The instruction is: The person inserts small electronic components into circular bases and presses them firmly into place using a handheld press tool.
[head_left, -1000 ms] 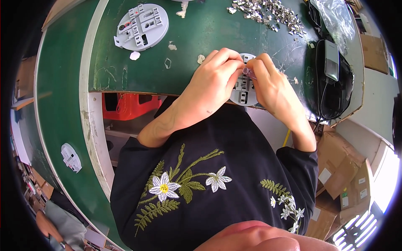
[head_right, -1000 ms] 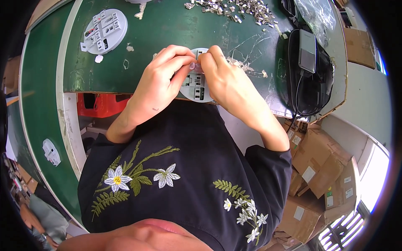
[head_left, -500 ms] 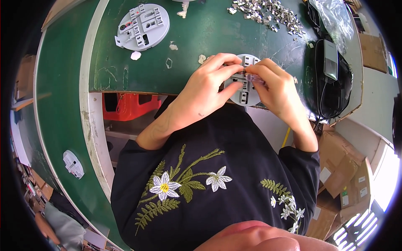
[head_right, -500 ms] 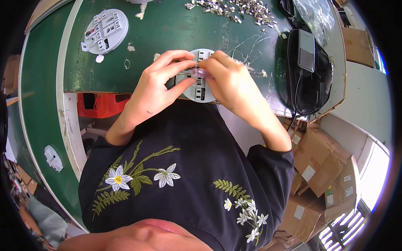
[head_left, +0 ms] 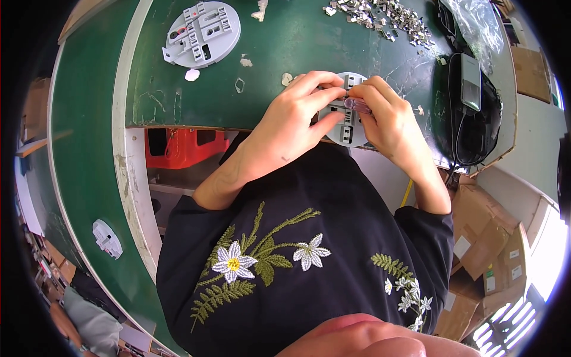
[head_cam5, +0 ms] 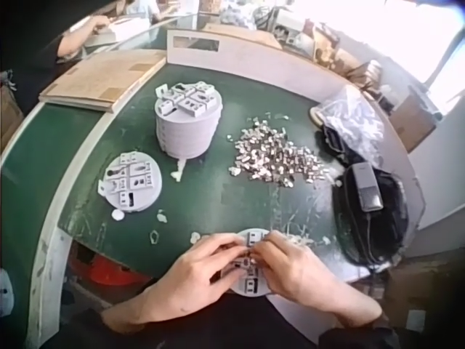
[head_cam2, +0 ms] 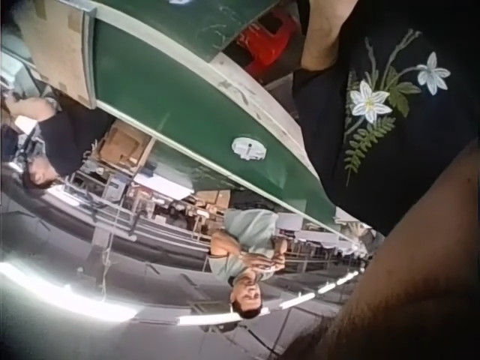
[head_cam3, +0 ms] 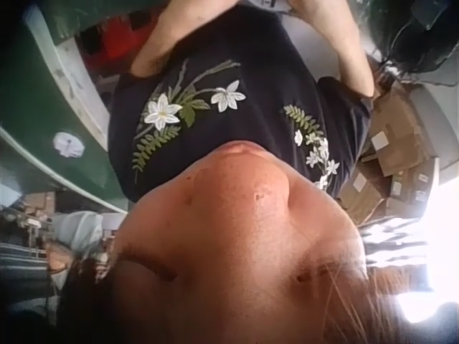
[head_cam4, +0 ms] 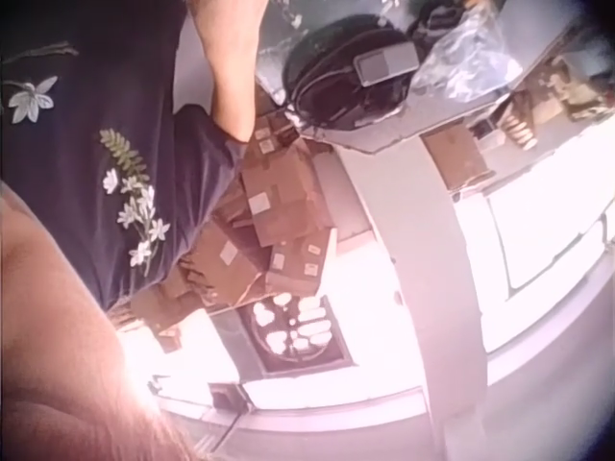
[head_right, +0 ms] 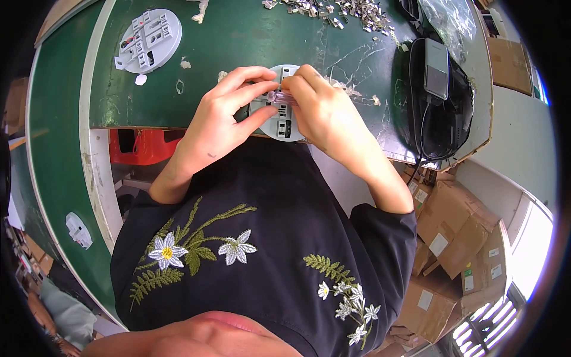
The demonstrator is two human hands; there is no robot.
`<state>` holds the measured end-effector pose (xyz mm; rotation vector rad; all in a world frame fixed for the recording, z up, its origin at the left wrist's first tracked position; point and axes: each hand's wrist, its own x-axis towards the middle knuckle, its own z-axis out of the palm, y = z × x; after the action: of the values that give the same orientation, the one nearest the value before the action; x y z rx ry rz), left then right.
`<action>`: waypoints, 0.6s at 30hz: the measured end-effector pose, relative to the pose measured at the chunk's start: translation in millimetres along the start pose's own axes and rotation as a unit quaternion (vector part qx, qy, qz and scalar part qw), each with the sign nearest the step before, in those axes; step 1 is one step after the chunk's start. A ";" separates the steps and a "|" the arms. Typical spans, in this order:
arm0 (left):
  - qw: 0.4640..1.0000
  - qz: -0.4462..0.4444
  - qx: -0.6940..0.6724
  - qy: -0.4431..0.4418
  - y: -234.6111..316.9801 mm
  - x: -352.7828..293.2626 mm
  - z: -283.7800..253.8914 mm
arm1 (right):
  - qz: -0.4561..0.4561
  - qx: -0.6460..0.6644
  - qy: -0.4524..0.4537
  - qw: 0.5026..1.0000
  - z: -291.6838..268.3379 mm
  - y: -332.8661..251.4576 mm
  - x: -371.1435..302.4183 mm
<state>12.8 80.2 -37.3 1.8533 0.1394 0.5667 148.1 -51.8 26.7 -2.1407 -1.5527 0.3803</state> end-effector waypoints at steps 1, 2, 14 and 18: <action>1.000 0.003 0.006 -0.001 -0.5 0.4 -0.1 | -0.001 0.010 -0.004 1.000 -1.9 0.9 1.1; 1.000 0.005 0.012 -0.001 -0.6 1.2 -0.1 | -0.003 0.019 -0.009 1.000 -4.1 1.8 2.0; 0.980 0.114 0.157 0.034 -4.8 23.0 17.7 | 0.164 0.494 0.155 0.839 -22.5 7.6 14.8; 0.974 0.126 0.182 0.042 -7.7 25.2 17.1 | 0.181 0.479 0.149 0.846 -18.5 6.7 17.6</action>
<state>43.8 77.4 -40.7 2.2226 0.0680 0.8399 168.2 -40.7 39.8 -1.5350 -0.5405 0.7187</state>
